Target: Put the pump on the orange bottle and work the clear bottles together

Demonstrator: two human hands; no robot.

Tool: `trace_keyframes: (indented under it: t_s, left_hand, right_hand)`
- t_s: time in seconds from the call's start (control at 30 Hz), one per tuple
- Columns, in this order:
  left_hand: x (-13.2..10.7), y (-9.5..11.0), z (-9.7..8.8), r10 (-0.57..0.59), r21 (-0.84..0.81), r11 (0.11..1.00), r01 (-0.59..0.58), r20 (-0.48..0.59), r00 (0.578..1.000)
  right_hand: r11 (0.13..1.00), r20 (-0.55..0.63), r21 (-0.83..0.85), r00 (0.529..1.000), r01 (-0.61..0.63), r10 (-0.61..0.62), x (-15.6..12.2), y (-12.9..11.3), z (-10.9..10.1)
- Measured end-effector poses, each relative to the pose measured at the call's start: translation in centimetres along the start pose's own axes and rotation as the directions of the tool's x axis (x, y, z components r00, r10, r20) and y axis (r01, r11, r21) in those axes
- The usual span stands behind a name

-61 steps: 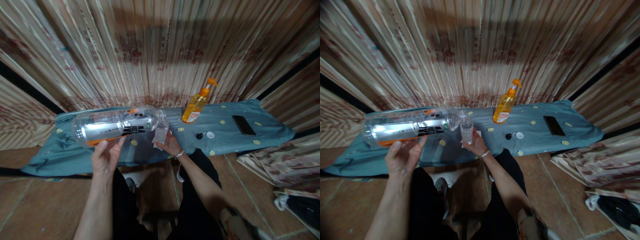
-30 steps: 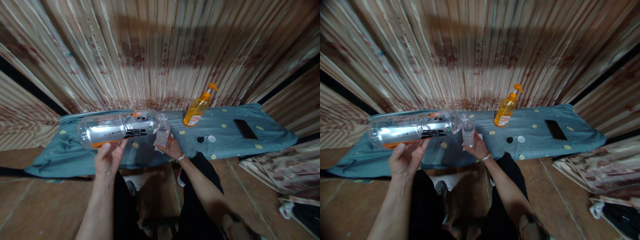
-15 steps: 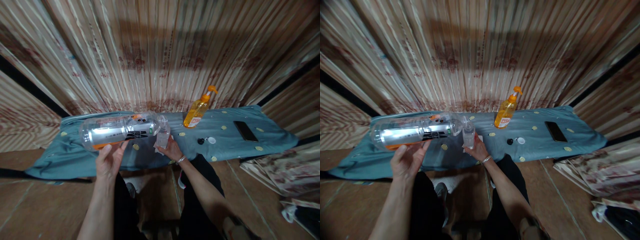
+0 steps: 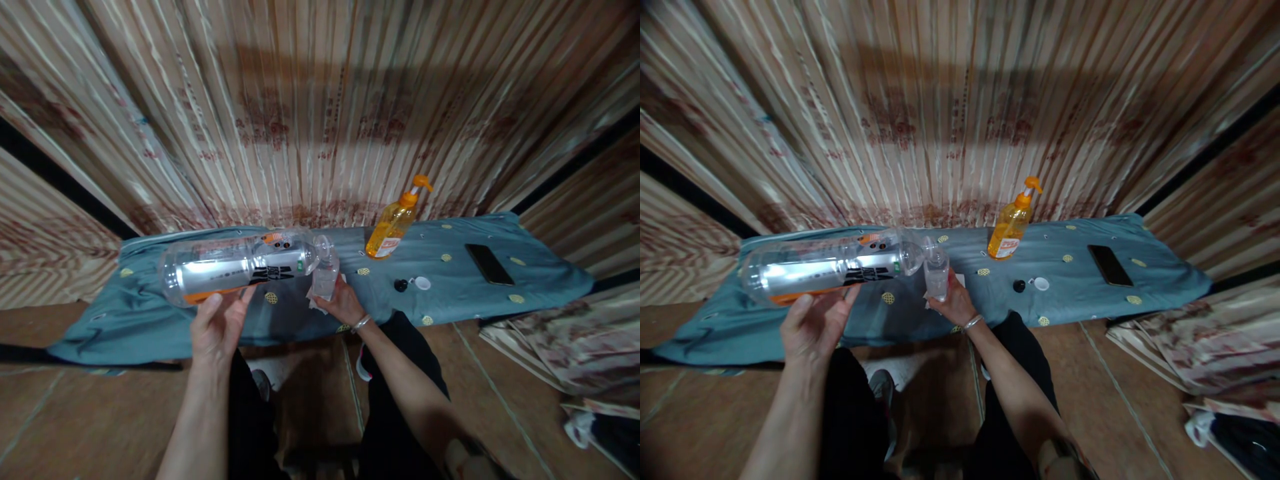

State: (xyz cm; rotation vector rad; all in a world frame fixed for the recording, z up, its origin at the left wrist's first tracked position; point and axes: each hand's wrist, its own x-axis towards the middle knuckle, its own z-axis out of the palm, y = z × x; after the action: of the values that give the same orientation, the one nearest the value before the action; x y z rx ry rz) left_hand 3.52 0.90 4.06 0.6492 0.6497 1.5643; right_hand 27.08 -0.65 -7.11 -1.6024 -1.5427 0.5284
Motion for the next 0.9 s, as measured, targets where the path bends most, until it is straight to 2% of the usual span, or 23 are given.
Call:
trace_keyframes:
  t_s: [0.9]
  left_hand:
    - [-0.12,0.16,0.22,0.0,0.054,0.999,0.0,0.003,1.0]
  right_hand:
    - [0.999,0.0,-0.045,1.0,-0.015,0.015,-0.14,-0.24,-0.12]
